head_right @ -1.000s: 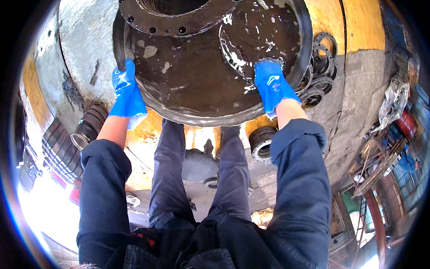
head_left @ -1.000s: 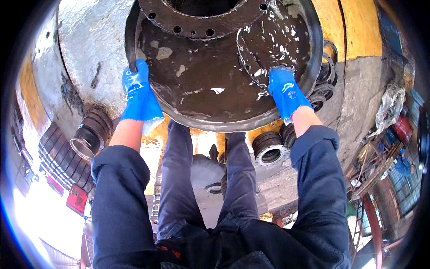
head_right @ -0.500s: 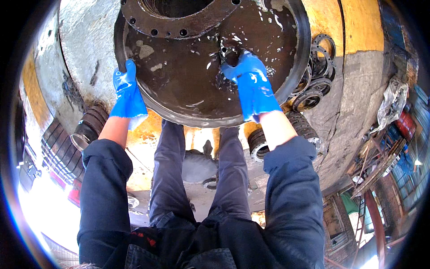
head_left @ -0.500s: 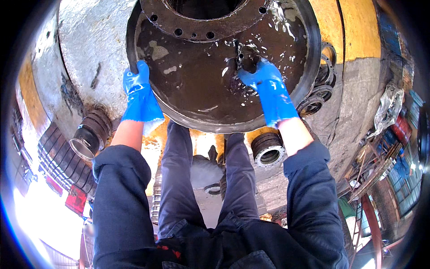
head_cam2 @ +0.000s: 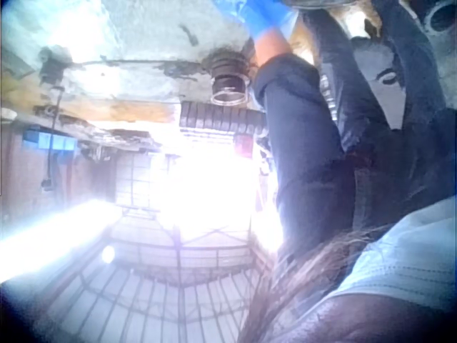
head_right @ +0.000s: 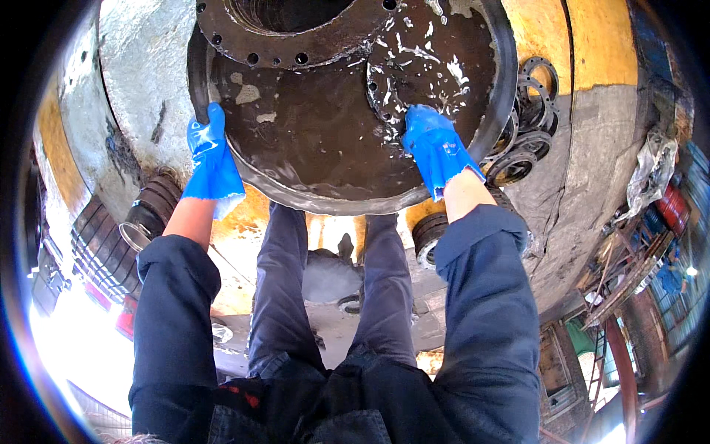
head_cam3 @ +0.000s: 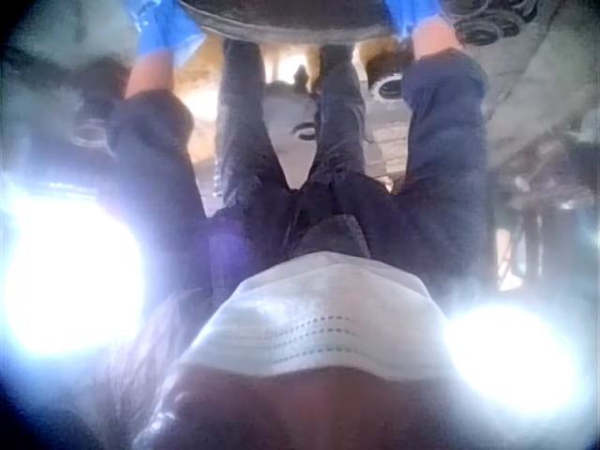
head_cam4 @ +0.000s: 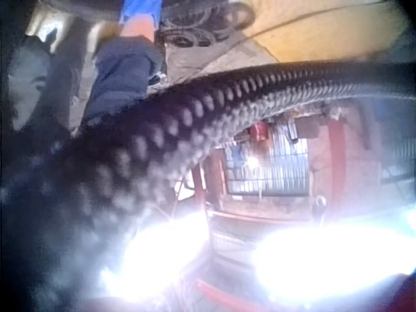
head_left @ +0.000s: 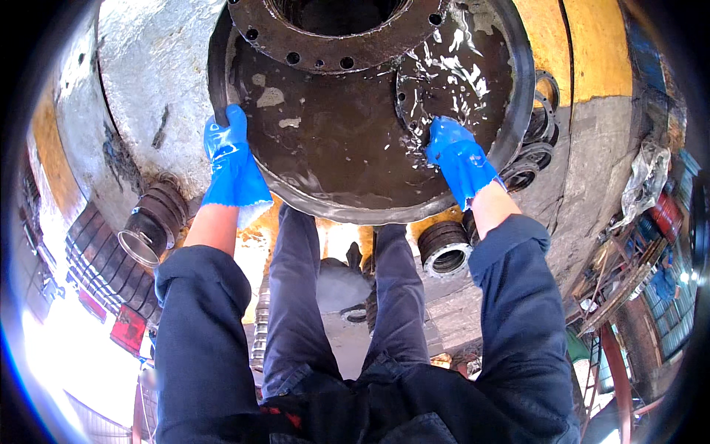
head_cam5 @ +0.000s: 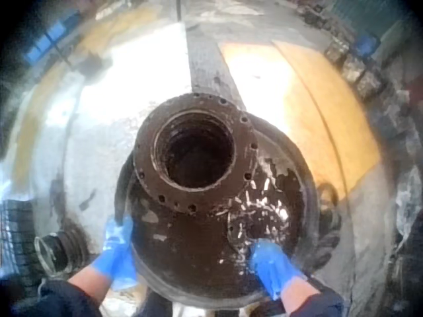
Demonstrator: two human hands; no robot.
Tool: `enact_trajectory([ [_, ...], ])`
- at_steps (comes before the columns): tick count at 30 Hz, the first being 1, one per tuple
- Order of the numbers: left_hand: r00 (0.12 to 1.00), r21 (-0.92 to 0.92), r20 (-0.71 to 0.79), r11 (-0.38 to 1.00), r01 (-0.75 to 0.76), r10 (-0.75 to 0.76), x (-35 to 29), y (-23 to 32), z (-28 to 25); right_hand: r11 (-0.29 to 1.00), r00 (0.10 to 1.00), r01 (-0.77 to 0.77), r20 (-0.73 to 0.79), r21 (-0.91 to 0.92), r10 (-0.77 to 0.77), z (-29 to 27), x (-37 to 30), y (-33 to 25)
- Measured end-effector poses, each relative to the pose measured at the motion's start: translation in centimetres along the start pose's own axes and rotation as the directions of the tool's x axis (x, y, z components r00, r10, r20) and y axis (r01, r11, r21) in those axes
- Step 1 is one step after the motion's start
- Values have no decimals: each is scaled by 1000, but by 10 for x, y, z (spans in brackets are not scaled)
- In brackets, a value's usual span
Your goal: The person repeatedly dips circular metal parts into a bucket of dark liquid and scrubs them with gloved hands. They then place the treated parts onto a stack on the floor. The process is repeated for multiple parts throughout the clip.
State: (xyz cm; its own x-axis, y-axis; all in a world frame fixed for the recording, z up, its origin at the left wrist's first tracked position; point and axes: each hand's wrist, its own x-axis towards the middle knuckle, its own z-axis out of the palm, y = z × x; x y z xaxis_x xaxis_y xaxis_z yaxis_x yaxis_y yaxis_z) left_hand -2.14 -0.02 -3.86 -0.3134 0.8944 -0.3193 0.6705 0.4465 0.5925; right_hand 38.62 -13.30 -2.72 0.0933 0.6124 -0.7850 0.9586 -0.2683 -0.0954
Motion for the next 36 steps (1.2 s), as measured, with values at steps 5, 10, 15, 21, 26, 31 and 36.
enact_trajectory([
  [5,994,-1,32,995,101,-101,2,-7,-11,996,986,53,160,-69,-41,-45,0,-16],
  [10,997,65,-39,995,76,-73,11,-20,-2,996,1000,20,-13,-89,-21,-31,10,-12],
  [15,997,59,12,995,78,-79,0,7,-10,991,1000,15,-3,-136,-16,-25,4,-6],
  [21,997,26,12,997,77,-77,-7,21,-14,988,988,-81,120,-134,98,-39,3,-22],
  [26,993,125,8,985,119,-121,3,9,-10,995,987,-93,127,-25,95,-49,2,-24],
  [31,995,115,23,989,94,-97,-2,18,-13,988,987,115,101,104,-125,-67,-22,-21],
  [36,993,171,-17,978,115,-114,-5,19,-13,951,973,160,123,264,-198,-79,-52,-34],
])
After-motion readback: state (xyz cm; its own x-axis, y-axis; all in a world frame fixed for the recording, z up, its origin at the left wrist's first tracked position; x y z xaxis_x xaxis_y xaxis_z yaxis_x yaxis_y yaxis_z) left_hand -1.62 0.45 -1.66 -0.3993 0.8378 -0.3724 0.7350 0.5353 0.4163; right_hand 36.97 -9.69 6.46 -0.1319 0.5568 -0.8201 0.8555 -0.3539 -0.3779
